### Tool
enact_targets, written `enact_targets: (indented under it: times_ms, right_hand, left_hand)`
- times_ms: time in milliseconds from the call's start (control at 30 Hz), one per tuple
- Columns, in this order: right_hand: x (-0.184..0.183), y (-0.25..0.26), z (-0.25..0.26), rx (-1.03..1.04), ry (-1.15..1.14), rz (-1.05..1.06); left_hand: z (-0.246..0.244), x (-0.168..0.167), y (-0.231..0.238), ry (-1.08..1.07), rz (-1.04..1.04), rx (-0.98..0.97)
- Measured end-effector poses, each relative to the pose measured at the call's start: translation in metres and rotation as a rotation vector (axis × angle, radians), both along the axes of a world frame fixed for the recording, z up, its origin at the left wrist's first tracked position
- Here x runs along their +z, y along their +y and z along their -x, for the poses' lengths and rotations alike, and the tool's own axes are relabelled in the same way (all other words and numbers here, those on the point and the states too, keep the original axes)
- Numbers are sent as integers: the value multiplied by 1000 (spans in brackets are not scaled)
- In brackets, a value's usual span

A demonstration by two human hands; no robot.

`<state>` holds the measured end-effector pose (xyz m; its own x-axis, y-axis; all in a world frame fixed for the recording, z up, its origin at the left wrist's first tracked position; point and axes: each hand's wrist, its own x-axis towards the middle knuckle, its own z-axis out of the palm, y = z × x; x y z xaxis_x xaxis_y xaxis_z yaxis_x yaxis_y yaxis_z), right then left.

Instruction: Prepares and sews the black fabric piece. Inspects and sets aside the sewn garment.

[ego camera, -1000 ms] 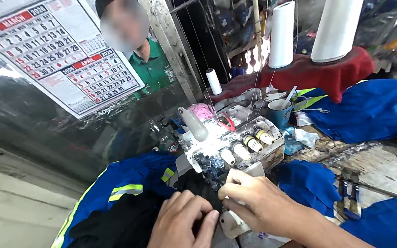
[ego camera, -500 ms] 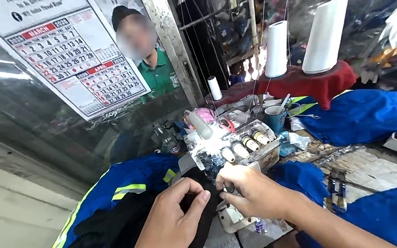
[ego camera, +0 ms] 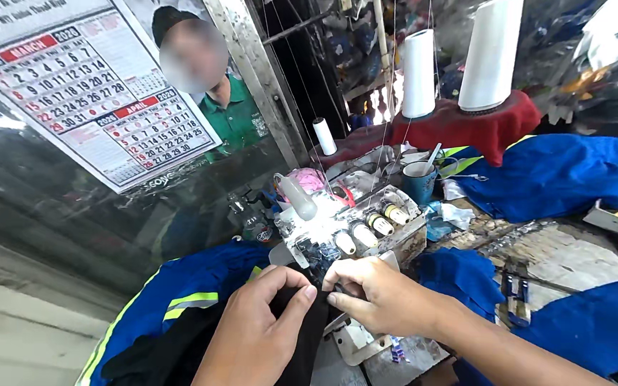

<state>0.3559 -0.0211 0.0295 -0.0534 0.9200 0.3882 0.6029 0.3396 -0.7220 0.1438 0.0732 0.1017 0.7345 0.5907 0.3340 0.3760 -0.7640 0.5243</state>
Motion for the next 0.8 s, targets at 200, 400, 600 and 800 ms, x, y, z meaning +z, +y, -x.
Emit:
enact_targets:
  times_ms: [200, 400, 600, 800]
  right_hand:
    - [-39, -24, -3, -43, -191, -245]
    - [-43, -38, -7, -85, -371, -253]
    - [-41, -42, -8, -105, -392, -180]
    - [-37, -36, -4, -134, -453, -67]
  left_hand:
    - [0, -24, -59, 281, -172, -91]
    - [3, -50, -70, 233, -310, -25]
    - [-6, -61, -72, 207, -315, 18]
    - [-16, -64, -54, 158, -407, 118]
